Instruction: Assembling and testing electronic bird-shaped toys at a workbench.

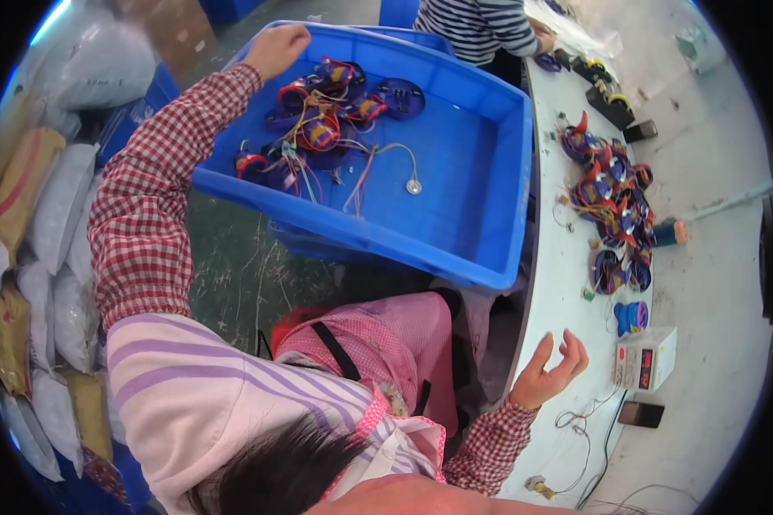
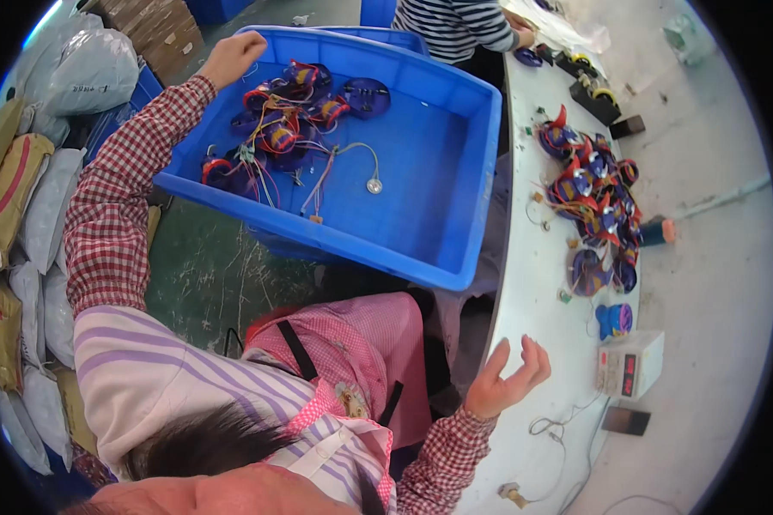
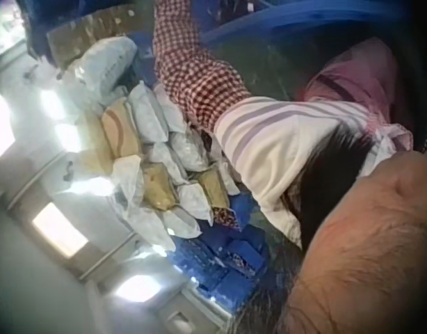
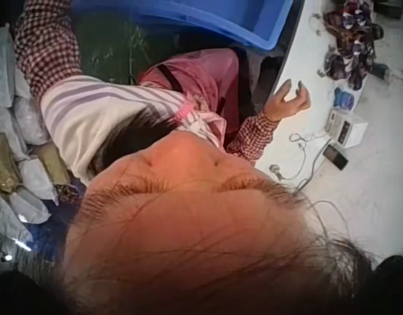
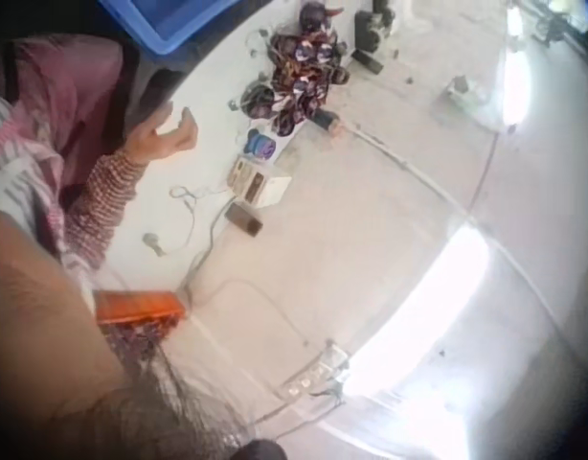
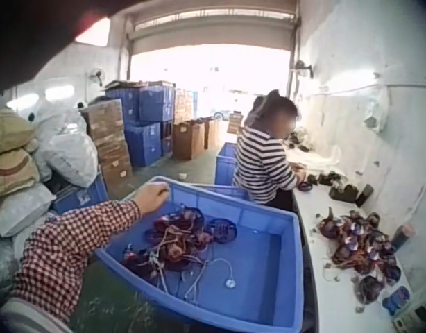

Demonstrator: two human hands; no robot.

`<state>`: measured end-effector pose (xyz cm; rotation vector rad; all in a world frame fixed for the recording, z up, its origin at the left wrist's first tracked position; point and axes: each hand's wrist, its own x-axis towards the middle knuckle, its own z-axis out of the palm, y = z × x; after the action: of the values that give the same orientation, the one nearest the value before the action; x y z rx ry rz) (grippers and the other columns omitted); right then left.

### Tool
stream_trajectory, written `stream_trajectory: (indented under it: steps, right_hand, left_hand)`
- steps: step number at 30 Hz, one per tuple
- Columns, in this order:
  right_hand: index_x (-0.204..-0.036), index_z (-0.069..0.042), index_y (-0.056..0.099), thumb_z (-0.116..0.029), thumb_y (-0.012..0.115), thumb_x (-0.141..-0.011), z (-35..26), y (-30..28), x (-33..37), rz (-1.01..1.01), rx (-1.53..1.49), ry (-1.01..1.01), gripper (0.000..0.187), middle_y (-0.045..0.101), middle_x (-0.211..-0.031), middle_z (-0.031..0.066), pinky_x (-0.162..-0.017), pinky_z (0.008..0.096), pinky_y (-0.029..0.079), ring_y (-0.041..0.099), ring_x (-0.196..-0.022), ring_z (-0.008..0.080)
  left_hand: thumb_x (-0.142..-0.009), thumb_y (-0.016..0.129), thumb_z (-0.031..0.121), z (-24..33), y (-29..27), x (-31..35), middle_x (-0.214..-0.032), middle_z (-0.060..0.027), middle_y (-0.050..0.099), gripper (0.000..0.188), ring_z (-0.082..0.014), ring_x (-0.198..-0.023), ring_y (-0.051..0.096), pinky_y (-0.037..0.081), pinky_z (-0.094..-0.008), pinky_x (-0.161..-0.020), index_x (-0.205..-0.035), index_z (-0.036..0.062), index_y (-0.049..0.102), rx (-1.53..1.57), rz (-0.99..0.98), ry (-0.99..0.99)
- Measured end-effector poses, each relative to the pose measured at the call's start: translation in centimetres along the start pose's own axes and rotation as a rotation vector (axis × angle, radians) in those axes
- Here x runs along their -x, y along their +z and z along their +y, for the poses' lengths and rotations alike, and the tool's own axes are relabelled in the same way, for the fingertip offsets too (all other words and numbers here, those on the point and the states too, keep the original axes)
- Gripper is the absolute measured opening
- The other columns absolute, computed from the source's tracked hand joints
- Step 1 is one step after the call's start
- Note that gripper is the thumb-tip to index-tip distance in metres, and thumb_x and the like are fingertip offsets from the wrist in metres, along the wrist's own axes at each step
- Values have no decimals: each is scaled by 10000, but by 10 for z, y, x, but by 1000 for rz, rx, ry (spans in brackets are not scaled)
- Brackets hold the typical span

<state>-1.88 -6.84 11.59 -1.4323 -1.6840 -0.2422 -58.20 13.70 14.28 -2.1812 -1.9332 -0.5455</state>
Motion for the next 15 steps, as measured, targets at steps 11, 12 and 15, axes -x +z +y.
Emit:
stream_trajectory:
  steps: [11, 12, 15]
  right_hand:
    - [-1018, -16, 580, -53, 645, -798, -118, 171, -111, -458, -381, -202, 233, 555, -967, 92, -693, 268, 460, 539, -820, 187]
    - [-1019, -14, 583, -72, 644, -808, -122, 188, -118, -534, -422, -150, 228, 568, -955, 94, -686, 262, 464, 549, -813, 178]
    - [-1036, -12, 592, -147, 644, -838, -139, 239, -136, -720, -534, 19, 246, 616, -924, 92, -681, 245, 469, 576, -800, 150]
  left_hand:
    - [-735, 675, 416, -42, 73, -39, -1081, -122, 595, 629, -263, -877, 590, 480, -329, -819, -1239, 77, 513, 265, -170, -372]
    - [-708, 690, 446, -36, 77, -46, -1122, -129, 563, 701, -291, -919, 573, 468, -357, -853, -1273, 87, 482, 230, -241, -360]
    - [-676, 703, 490, -41, 93, -63, -1173, -141, 517, 787, -329, -973, 547, 452, -398, -892, -1309, 98, 448, 189, -353, -233]
